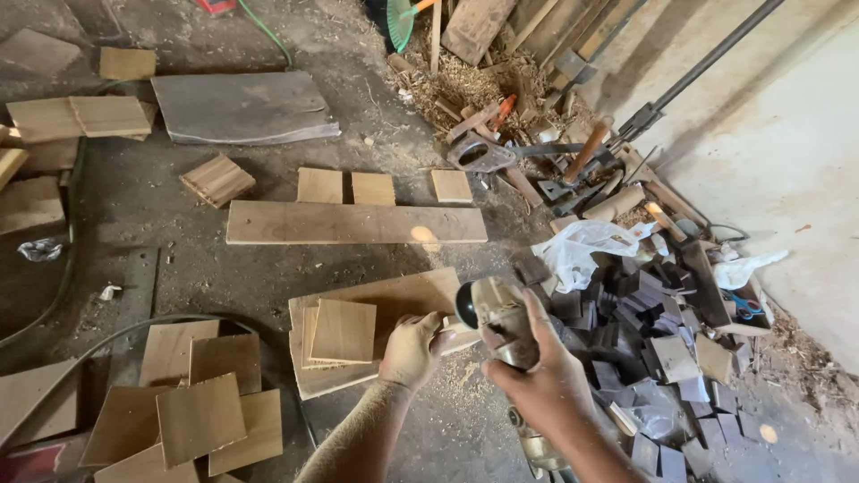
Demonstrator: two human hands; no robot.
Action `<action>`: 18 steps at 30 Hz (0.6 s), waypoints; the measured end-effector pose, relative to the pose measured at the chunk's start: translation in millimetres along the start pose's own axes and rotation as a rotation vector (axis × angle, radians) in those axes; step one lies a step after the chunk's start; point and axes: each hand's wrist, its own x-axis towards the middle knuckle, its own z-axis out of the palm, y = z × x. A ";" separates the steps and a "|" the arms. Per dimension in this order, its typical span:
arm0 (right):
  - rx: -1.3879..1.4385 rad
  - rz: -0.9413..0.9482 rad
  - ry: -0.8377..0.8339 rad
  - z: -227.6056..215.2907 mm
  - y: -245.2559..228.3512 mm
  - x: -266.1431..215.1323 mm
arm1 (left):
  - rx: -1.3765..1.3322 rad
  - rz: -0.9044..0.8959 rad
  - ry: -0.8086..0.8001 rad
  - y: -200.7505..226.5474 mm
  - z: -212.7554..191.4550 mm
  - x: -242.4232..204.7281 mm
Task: Sanding the edges of small wooden blocks using a handheld angle grinder
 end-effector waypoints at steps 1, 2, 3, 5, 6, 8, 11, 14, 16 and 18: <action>-0.044 -0.019 -0.020 2.9 -1.5 -0.2 | -0.025 0.030 0.021 -1.3 -1.2 0.1; -0.044 -0.019 -0.021 5.5 -2.5 -0.8 | -0.024 0.029 0.022 -0.7 -2.8 0.1; -0.079 -0.018 -0.010 8.3 -4.1 -1.2 | -0.044 0.035 0.035 -0.4 -5.1 -0.2; -0.113 -0.016 0.001 14.1 -3.3 0.1 | -0.063 0.042 0.048 0.5 -7.0 -0.8; -0.009 -0.052 -0.004 17.3 -1.0 1.9 | -0.044 0.014 0.021 0.9 -6.5 -1.0; 0.092 -0.093 -0.001 21.2 2.7 9.2 | -0.028 -0.009 0.000 4.6 -9.9 4.2; 0.241 -0.176 -0.025 28.0 13.1 11.9 | -0.048 -0.027 -0.010 6.6 -11.8 0.4; 0.224 -0.172 -0.027 20.6 8.5 11.2 | -0.024 0.001 -0.006 2.5 -6.3 2.8; -0.069 -0.020 -0.062 7.5 -4.6 7.8 | 0.001 0.007 -0.014 -1.6 -4.6 4.3; -0.060 0.016 -0.061 -0.2 -4.6 9.5 | 0.000 0.025 -0.002 0.4 -6.2 2.6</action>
